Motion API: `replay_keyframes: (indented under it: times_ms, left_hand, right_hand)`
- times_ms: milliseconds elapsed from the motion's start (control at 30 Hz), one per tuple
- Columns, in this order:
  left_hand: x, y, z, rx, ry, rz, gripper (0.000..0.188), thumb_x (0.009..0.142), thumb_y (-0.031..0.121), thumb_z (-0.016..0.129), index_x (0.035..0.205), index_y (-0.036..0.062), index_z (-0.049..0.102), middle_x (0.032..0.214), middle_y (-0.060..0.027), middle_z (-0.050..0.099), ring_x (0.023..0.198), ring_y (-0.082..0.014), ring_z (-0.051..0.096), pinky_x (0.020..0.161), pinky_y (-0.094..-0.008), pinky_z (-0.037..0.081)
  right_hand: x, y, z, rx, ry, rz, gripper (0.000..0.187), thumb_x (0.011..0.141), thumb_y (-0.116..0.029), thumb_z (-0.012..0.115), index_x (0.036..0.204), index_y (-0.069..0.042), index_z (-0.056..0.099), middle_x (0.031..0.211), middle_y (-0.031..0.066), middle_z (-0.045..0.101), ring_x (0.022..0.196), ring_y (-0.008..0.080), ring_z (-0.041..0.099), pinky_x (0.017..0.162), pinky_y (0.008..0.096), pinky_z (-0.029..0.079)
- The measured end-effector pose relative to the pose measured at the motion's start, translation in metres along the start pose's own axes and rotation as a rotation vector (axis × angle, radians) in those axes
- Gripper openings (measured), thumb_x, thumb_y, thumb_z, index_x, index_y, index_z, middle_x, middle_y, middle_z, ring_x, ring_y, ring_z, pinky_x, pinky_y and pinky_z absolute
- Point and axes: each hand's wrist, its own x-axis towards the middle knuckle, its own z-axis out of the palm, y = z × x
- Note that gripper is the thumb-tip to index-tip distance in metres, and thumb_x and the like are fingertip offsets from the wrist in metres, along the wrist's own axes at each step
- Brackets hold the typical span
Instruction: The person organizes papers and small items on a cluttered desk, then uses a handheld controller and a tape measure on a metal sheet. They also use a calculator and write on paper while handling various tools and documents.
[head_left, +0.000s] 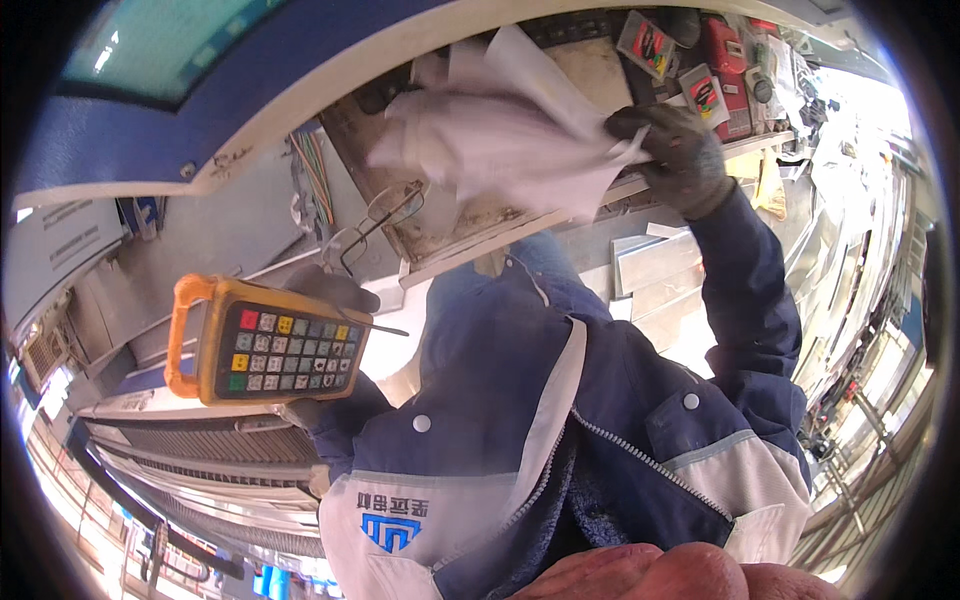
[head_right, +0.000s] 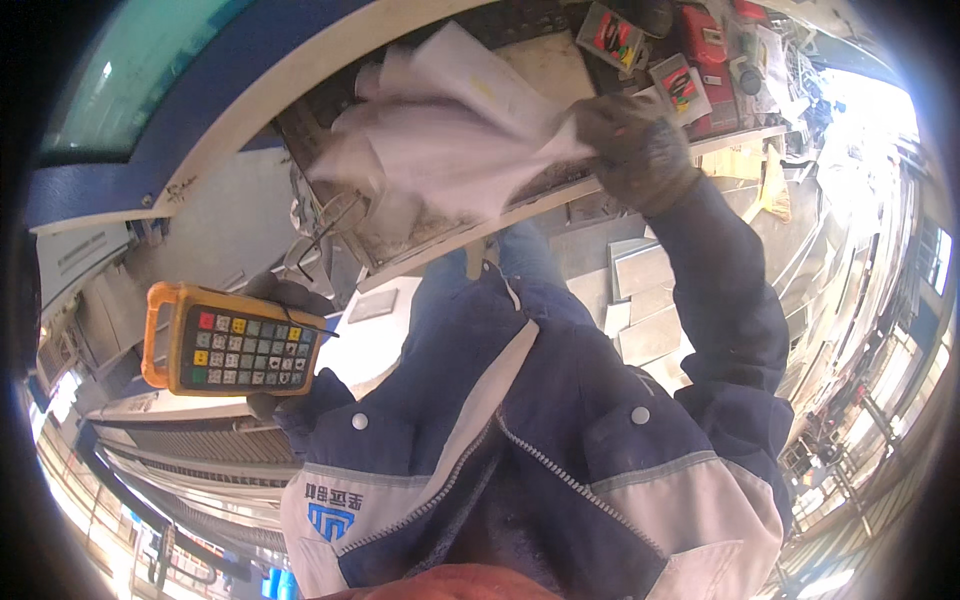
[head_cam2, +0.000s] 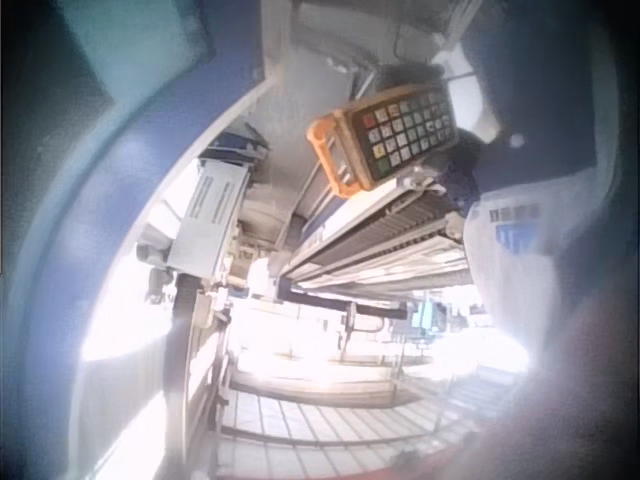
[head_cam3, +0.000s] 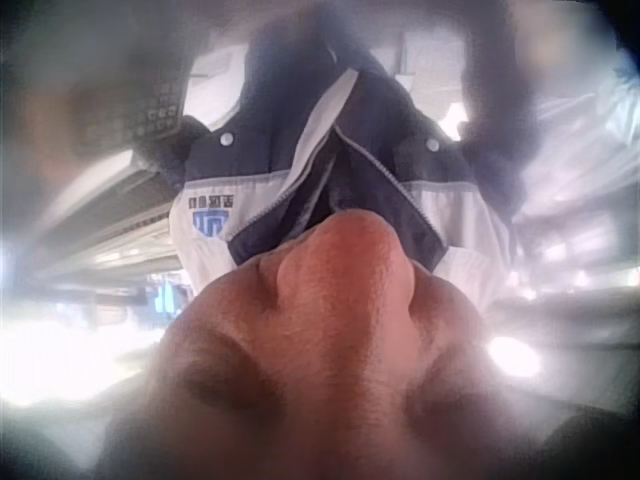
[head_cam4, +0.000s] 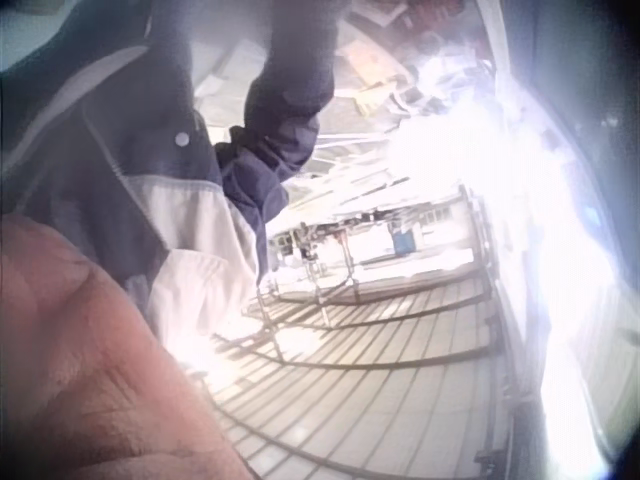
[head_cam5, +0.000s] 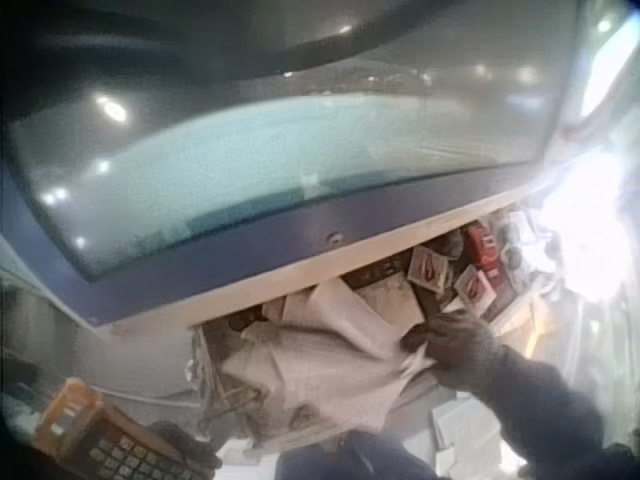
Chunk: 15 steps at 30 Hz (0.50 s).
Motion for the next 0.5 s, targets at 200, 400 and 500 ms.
replay_keyframes:
  times_ms: [200,400,500]
  left_hand:
    - [0.002,-0.003,0.001,-0.050,0.068,-0.065,0.114,0.074,0.057,0.087,0.152,-0.0085,0.036,0.136,-0.0315,0.056,0.119,-0.0423,0.063,0.105,-0.0517,0.054]
    - [0.029,-0.008,0.019,-0.088,-0.276,-0.085,0.101,0.082,0.050,0.080,0.153,-0.0072,0.036,0.135,-0.0257,0.057,0.124,-0.0406,0.060,0.106,-0.0529,0.052]
    - [0.025,-0.004,0.036,0.119,-0.234,-0.048,0.106,0.075,0.067,0.081,0.146,-0.0024,0.046,0.126,-0.0220,0.063,0.115,-0.0326,0.063,0.100,-0.0431,0.052]
  right_hand:
    - [-0.008,-0.014,-0.005,-0.143,0.108,-0.037,0.055,0.065,-0.010,0.070,0.120,-0.014,0.071,0.117,0.0103,0.072,0.106,0.0335,0.070,0.087,0.0480,0.054]
    - [-0.036,-0.029,-0.020,-0.038,0.213,0.022,0.062,0.061,-0.011,0.070,0.124,-0.008,0.069,0.118,0.0126,0.072,0.104,0.0326,0.070,0.085,0.0457,0.055]
    - [-0.055,-0.048,-0.029,0.008,0.254,0.067,0.063,0.065,-0.016,0.075,0.127,-0.007,0.067,0.113,0.0116,0.073,0.100,0.0315,0.071,0.082,0.0451,0.055]
